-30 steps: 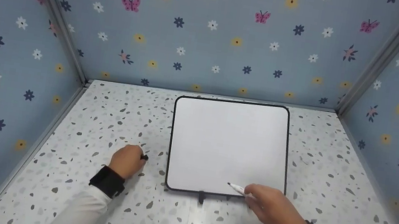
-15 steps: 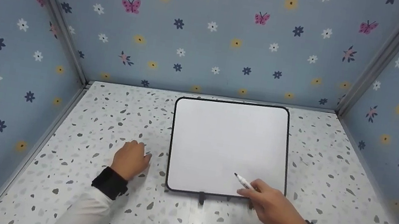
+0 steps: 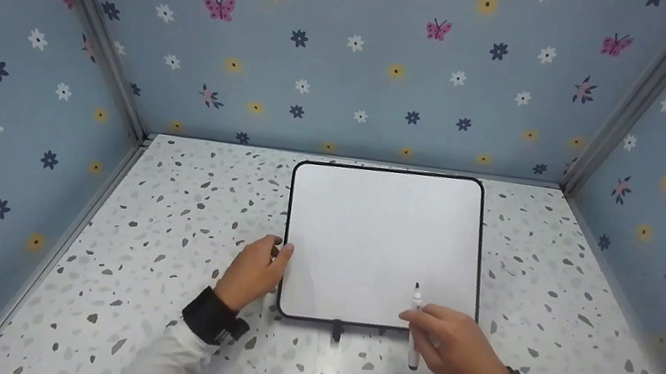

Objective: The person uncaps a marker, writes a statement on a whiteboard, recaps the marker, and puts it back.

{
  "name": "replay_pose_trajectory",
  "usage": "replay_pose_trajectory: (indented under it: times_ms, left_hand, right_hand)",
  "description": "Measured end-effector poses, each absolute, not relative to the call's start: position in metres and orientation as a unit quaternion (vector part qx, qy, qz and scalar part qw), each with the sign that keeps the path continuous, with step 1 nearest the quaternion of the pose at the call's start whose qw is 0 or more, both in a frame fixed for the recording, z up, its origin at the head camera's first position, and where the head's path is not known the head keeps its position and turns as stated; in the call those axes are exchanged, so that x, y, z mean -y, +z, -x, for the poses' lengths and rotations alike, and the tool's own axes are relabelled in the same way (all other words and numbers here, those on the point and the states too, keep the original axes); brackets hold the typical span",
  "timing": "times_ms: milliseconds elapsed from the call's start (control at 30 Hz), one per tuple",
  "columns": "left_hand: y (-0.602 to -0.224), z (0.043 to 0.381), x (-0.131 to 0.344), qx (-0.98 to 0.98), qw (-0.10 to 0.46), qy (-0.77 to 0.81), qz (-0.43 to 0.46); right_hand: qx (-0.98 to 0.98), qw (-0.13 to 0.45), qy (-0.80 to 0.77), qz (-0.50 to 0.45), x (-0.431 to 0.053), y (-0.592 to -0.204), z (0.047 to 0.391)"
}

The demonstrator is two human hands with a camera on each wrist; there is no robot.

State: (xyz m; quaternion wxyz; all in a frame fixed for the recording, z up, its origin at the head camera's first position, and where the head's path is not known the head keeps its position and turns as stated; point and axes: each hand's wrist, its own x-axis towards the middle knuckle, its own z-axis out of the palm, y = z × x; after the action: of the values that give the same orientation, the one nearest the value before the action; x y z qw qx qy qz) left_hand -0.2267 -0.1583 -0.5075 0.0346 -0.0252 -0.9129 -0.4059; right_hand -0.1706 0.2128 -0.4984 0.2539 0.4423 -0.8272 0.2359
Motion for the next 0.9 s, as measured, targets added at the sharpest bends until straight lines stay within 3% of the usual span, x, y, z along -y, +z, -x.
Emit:
replay_pose_trajectory:
  times_ms: [300,900]
  left_hand:
    - [-0.522,0.223,0.144,0.855,-0.050,-0.516,0.021]
    - [-0.538,0.225,0.133,0.820,-0.045,-0.570,-0.041]
  right_hand:
    - [0.832,0.251,0.221,-0.443,-0.210,-0.501,0.174]
    - [0.794,0.274,0.272,-0.470,-0.175,-0.503,0.184]
